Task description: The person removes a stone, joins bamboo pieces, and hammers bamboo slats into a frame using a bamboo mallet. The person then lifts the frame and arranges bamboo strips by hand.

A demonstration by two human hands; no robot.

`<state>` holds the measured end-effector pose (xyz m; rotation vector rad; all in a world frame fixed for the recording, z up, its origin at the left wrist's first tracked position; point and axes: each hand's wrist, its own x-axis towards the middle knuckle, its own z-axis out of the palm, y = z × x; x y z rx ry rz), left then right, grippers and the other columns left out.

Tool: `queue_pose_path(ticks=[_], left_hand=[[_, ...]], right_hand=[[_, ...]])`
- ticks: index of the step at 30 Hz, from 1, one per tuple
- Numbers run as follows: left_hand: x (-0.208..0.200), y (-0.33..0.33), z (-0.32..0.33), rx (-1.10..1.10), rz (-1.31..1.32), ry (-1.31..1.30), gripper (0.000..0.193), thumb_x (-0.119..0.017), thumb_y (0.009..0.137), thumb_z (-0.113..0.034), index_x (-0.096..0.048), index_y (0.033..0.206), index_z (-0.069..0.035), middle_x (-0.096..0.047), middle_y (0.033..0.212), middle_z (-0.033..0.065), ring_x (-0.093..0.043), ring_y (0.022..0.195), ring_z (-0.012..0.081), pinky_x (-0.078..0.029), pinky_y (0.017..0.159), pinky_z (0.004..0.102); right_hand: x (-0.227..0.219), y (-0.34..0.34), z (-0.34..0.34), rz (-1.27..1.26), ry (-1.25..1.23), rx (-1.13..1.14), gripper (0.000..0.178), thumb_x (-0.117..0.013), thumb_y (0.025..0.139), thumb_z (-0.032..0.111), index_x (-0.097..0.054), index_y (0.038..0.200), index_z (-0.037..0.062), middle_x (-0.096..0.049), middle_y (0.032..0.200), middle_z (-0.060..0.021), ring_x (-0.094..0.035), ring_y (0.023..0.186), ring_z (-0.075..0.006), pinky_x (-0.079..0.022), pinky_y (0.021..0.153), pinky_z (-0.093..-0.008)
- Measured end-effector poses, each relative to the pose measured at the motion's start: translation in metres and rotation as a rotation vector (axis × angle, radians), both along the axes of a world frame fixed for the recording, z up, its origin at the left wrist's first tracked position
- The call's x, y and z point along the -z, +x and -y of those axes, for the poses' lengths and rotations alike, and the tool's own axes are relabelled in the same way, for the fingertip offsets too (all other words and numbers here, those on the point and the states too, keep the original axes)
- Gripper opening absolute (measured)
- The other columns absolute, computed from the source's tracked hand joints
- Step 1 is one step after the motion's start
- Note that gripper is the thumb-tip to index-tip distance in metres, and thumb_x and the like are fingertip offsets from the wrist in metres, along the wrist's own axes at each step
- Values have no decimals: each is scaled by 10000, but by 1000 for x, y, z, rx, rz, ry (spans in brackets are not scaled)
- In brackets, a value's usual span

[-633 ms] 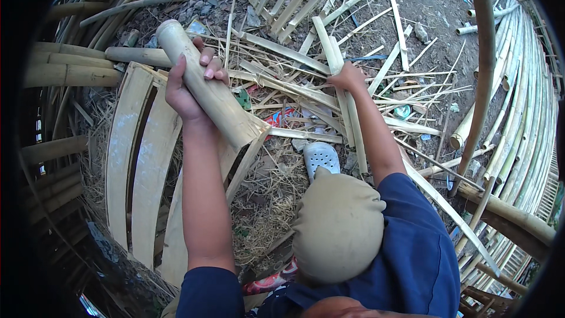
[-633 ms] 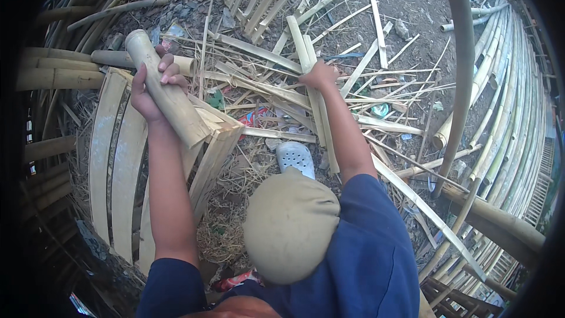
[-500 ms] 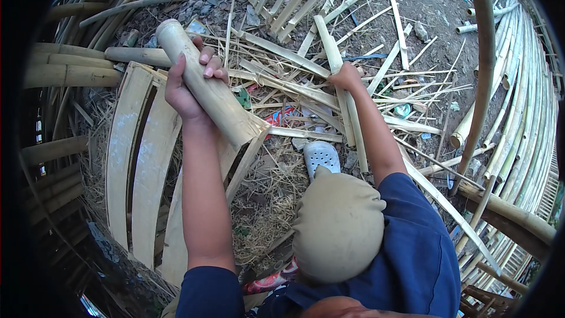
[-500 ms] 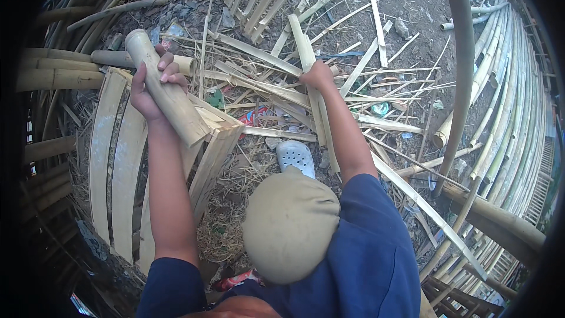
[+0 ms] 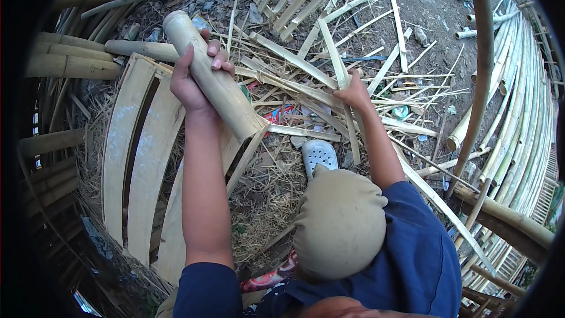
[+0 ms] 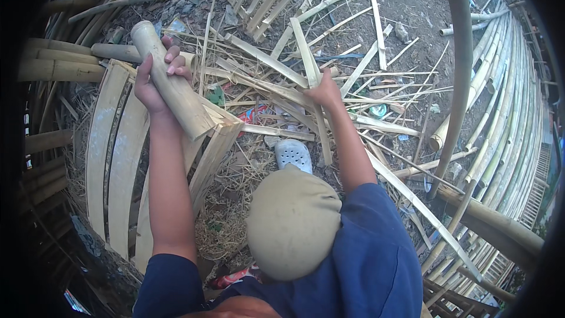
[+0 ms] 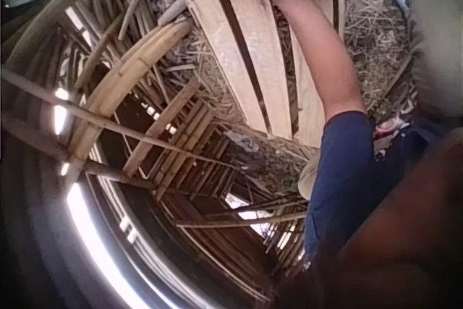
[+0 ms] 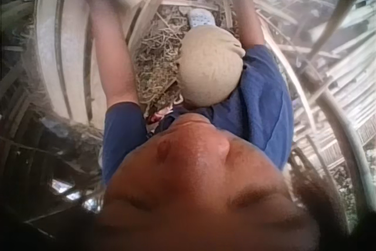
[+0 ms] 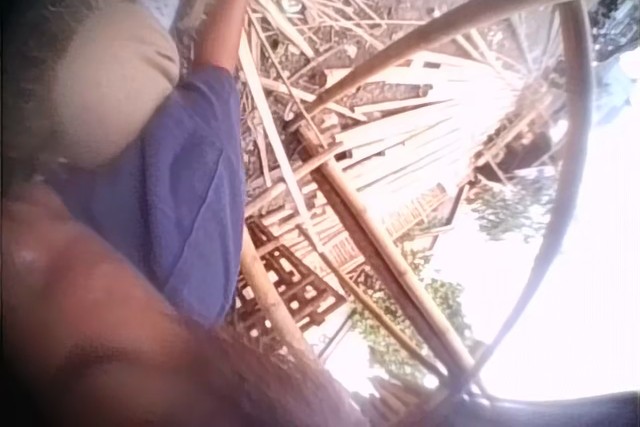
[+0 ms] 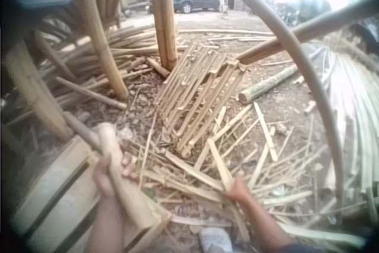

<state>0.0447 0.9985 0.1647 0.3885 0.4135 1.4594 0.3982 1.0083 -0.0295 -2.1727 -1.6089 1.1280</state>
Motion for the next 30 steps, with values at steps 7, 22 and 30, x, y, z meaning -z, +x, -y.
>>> queue_pose_path(ticks=[7, 22, 30], left_hand=[[3, -1, -1, 16, 27, -3, 467, -641, 928, -292, -482, 1289, -43, -517, 941, 71, -551, 749, 159, -528, 753, 336], [3, 1, -4, 23, 33, -5, 466, -639, 923, -288, -487, 1282, -33, -520, 935, 70, -549, 740, 161, -527, 756, 331], [-1, 4, -1, 35, 22, 36, 477, -628, 938, -202, -424, 1312, 14, -464, 961, 78, -518, 762, 142, -528, 757, 308]], right_hand=[[-30, 33, 68, 231, -103, -2, 714, -851, 628, 355, -638, 1196, -21, -728, 1070, -230, -727, 961, -331, -556, 895, -426], [-6, -30, 132, 91, 180, -217, 597, -878, 691, 305, -578, 1110, 4, -702, 905, -249, -691, 863, -435, -541, 777, -514], [-12, -41, 130, 238, -61, -832, 826, -795, 741, 659, -611, 1249, 34, -710, 999, -224, -683, 985, -397, -548, 829, -487]])
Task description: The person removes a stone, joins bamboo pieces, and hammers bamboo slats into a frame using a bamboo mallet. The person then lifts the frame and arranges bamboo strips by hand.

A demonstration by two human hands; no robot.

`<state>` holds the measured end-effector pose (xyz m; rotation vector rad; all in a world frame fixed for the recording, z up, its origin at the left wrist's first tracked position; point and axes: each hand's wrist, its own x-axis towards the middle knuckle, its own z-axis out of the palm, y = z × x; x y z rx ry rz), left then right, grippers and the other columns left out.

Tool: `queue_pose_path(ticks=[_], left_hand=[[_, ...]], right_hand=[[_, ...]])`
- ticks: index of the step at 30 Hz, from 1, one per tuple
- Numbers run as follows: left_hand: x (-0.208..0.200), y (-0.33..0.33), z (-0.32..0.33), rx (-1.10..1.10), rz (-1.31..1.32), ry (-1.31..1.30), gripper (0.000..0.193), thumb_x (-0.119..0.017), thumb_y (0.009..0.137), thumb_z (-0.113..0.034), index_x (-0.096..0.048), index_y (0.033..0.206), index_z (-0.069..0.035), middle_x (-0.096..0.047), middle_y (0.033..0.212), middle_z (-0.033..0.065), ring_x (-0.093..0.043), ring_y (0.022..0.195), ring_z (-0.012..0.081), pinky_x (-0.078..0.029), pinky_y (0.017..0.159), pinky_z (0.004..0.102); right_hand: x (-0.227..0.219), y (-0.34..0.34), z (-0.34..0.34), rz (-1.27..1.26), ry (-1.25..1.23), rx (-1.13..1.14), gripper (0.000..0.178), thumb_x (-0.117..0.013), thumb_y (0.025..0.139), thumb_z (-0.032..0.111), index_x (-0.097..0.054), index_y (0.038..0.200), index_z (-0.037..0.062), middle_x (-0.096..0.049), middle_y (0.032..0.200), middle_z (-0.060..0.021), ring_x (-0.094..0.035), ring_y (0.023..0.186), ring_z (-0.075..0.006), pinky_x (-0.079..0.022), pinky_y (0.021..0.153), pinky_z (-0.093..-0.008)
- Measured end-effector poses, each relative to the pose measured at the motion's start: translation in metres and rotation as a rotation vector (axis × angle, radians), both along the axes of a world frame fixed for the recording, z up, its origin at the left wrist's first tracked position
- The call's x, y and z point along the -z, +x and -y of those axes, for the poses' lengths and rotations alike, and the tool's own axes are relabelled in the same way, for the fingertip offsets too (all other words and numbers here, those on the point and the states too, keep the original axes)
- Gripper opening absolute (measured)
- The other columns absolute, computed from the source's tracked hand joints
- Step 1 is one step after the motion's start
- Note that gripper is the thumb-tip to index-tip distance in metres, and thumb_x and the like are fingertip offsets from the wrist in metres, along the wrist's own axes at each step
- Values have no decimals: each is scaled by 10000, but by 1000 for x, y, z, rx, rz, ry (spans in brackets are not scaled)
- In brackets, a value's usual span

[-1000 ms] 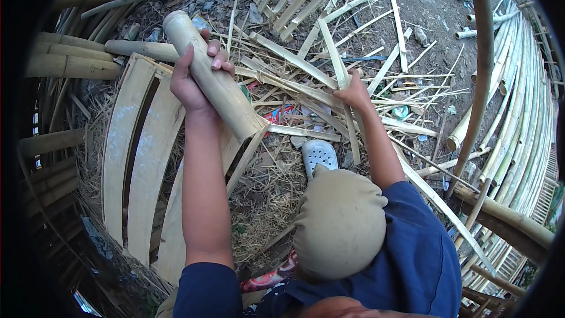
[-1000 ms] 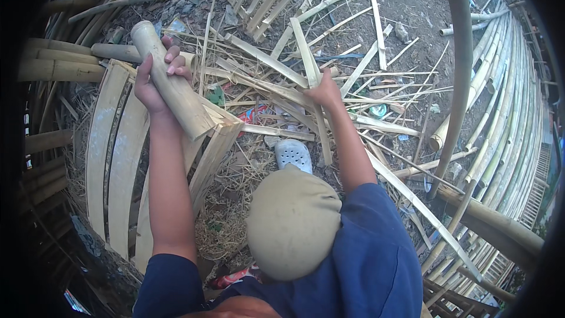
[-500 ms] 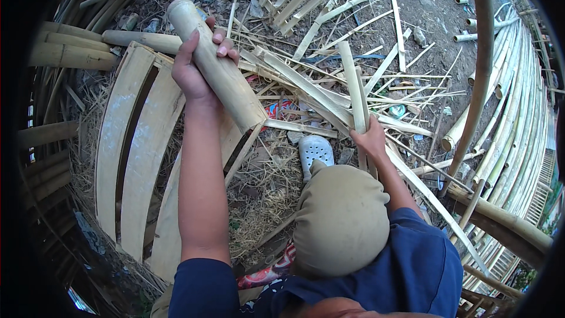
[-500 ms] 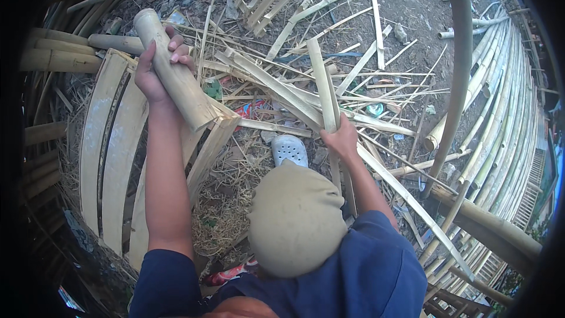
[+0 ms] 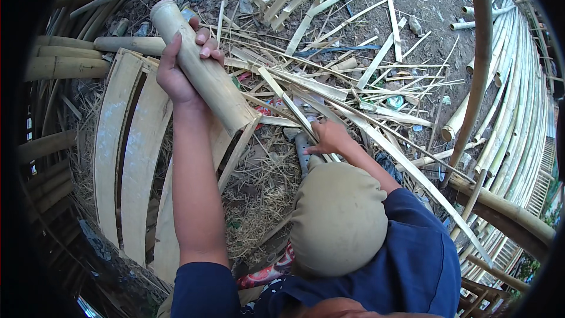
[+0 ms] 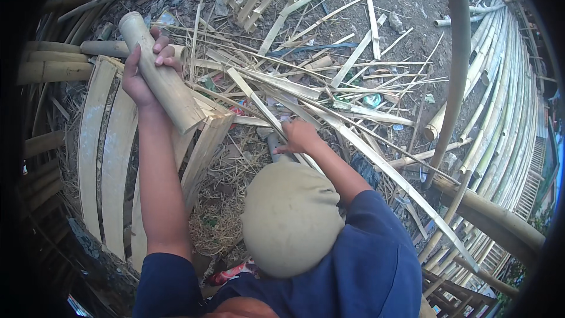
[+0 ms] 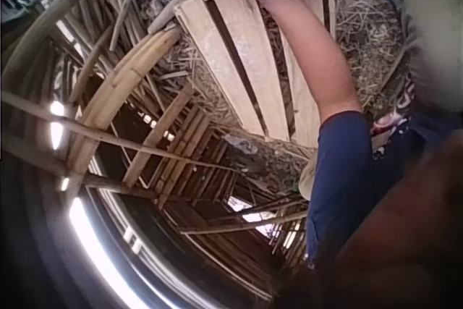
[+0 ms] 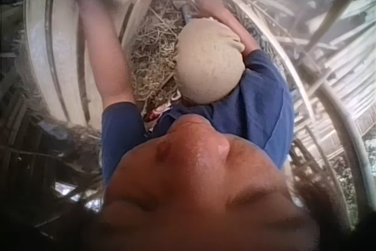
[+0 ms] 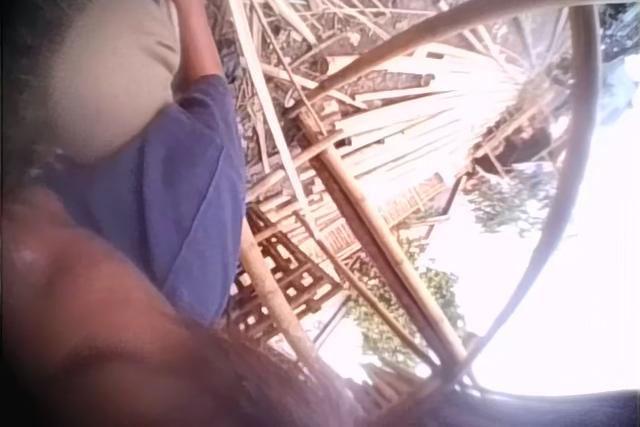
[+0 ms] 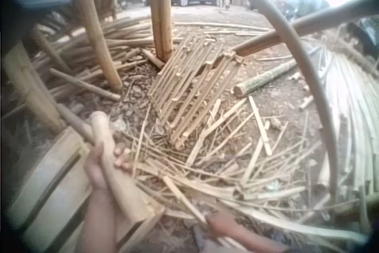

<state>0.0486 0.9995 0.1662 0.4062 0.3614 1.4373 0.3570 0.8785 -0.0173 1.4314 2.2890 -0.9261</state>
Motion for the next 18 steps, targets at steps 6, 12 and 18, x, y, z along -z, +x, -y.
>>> queue_pose_path(ticks=[6, 12, 18], left_hand=[[5, -11, 3, -23, -24, -38, 494, -651, 924, -274, -483, 1318, -26, -508, 943, 67, -541, 753, 150, -527, 747, 312], [3, 9, -15, 37, -4, -25, 479, -648, 925, -274, -492, 1308, -33, -507, 944, 64, -535, 752, 150, -526, 747, 314], [3, -8, 0, -23, -54, -56, 471, -646, 927, -276, -491, 1303, -39, -506, 947, 60, -531, 750, 147, -520, 742, 311]], right_hand=[[-23, 37, -92, -115, 274, 712, 549, -672, 921, 471, -616, 1155, -22, -732, 981, -225, -720, 931, -388, -573, 820, -468], [113, 184, -179, 328, 308, 1188, 389, -669, 913, 282, -634, 1066, -74, -735, 907, -227, -739, 742, -358, -593, 625, -438], [105, 144, -188, -47, -1, 1265, 338, -709, 890, 248, -695, 913, -89, -713, 855, -185, -707, 618, -294, -569, 493, -383]])
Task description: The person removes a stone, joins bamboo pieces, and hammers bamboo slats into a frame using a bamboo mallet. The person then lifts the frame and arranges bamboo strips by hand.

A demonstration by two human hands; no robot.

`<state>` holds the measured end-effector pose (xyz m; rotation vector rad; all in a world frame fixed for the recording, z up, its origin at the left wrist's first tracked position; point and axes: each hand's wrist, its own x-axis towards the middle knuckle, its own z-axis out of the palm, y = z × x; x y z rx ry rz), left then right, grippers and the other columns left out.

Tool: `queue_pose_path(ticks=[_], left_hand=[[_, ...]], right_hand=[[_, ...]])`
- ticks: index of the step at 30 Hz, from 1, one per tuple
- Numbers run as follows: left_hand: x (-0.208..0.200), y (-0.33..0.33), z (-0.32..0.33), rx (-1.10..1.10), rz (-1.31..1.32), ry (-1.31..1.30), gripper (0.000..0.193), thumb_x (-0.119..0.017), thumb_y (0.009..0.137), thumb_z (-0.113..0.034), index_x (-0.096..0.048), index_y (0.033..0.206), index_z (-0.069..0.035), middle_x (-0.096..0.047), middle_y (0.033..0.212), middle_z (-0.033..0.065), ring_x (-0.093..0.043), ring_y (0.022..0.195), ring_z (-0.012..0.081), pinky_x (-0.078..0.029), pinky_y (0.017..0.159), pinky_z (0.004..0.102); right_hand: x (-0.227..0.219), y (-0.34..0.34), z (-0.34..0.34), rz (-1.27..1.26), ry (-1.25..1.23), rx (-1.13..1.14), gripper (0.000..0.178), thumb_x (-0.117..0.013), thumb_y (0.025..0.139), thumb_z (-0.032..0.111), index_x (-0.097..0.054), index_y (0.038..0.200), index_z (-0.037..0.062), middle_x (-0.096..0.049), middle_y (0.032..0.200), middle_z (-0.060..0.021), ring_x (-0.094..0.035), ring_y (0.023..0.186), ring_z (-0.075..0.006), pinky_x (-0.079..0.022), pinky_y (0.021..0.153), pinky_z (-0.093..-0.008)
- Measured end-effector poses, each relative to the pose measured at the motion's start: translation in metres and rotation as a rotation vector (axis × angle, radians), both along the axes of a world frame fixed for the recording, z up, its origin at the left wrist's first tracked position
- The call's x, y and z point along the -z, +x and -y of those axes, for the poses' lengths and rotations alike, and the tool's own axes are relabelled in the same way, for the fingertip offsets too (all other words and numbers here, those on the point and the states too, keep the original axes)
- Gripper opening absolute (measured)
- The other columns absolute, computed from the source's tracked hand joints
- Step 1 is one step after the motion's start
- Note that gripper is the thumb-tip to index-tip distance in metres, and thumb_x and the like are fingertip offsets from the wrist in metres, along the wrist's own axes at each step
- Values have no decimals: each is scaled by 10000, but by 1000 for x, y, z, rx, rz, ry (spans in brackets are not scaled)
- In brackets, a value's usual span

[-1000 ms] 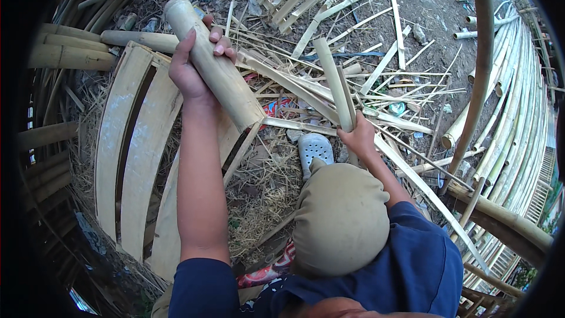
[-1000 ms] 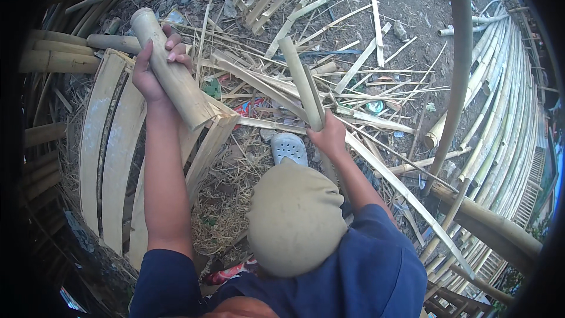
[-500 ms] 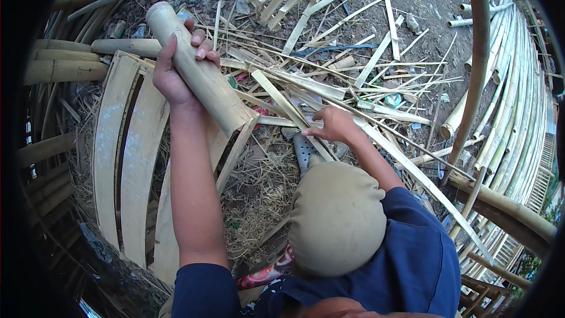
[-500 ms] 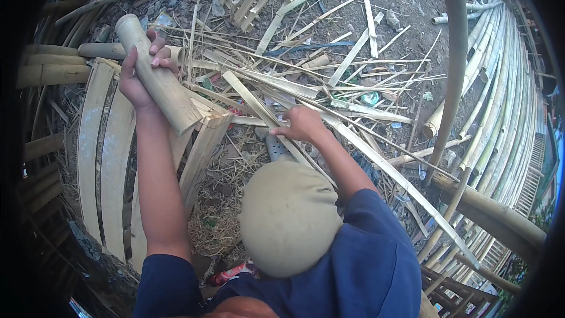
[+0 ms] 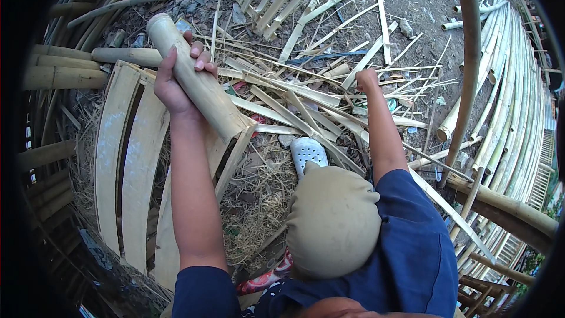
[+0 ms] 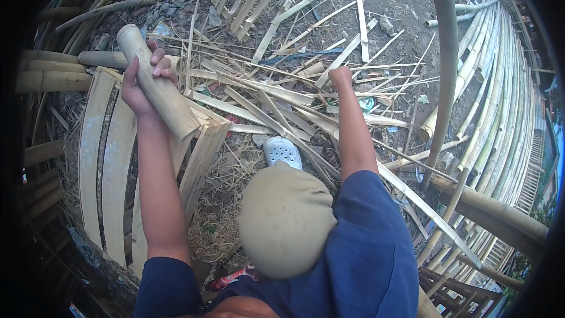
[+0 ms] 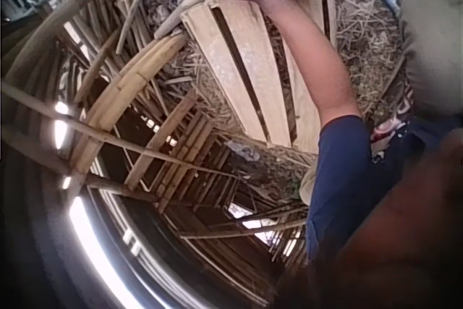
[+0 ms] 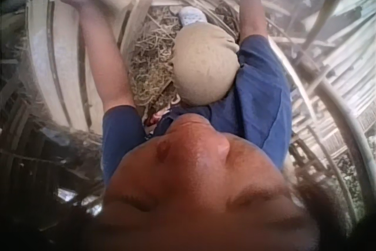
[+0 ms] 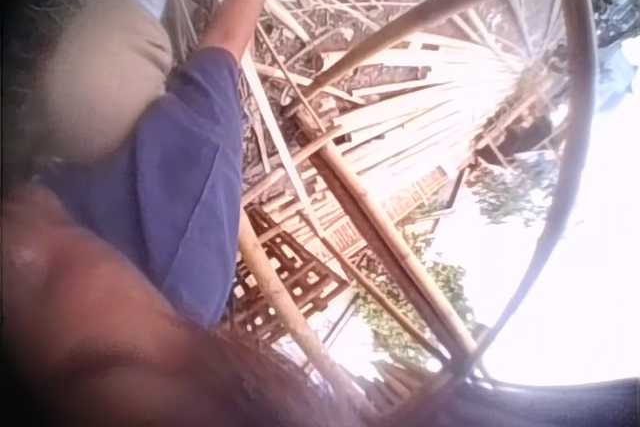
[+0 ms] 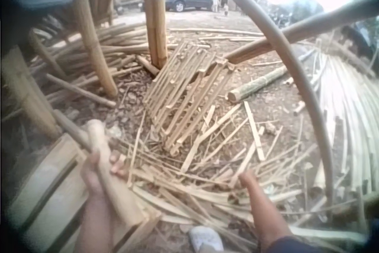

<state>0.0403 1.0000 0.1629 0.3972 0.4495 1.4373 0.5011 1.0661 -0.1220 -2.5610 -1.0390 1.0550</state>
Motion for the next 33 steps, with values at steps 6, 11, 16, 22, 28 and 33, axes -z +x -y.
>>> queue_pose_path(ticks=[6, 11, 16, 22, 28, 33], left_hand=[[-2, 10, -4, 19, 11, 12, 479, -646, 927, -280, -478, 1311, -46, -501, 947, 58, -529, 751, 141, -508, 731, 304], [-4, 4, 3, 2, 24, 29, 475, -624, 945, -222, -439, 1316, 11, -473, 960, 74, -523, 764, 141, -547, 740, 297], [-1, 6, 0, 10, 13, 8, 477, -635, 933, -250, -458, 1315, -26, -493, 950, 69, -531, 753, 146, -534, 737, 306], [-3, 6, -2, -4, 16, -15, 474, -642, 924, -278, -474, 1302, -46, -518, 936, 69, -544, 741, 156, -526, 728, 317], [-2, 7, -2, 2, 8, -12, 467, -643, 924, -279, -475, 1292, -45, -519, 934, 73, -547, 742, 167, -533, 729, 328], [-2, 8, -2, -3, -6, -19, 474, -641, 924, -287, -476, 1297, -45, -512, 931, 70, -543, 740, 167, -529, 732, 334]], right_hand=[[11, 1, 5, -29, 128, 112, 421, -856, 801, 328, -704, 839, -62, -690, 751, -130, -630, 540, -208, -502, 455, -357], [-29, -23, 5, -386, 432, 189, 336, -823, 861, 303, -638, 783, 34, -553, 576, -17, -488, 436, -119, -332, 401, -278], [-107, -51, 25, -1019, 787, 413, 300, -764, 934, 305, -562, 924, 85, -540, 623, 20, -469, 415, -80, -334, 390, -225], [-132, -125, 113, -1293, 612, 259, 285, -699, 984, 230, -498, 1113, 75, -621, 729, -22, -455, 384, -70, -304, 332, -221], [-91, -162, 189, -1381, 243, 5, 465, -711, 964, 116, -418, 1320, 56, -624, 747, -27, -500, 398, -91, -330, 326, -237], [-83, -196, 234, -1310, 47, -48, 633, -794, 883, 74, -398, 1376, 38, -671, 804, -63, -616, 484, -144, -466, 394, -282]])
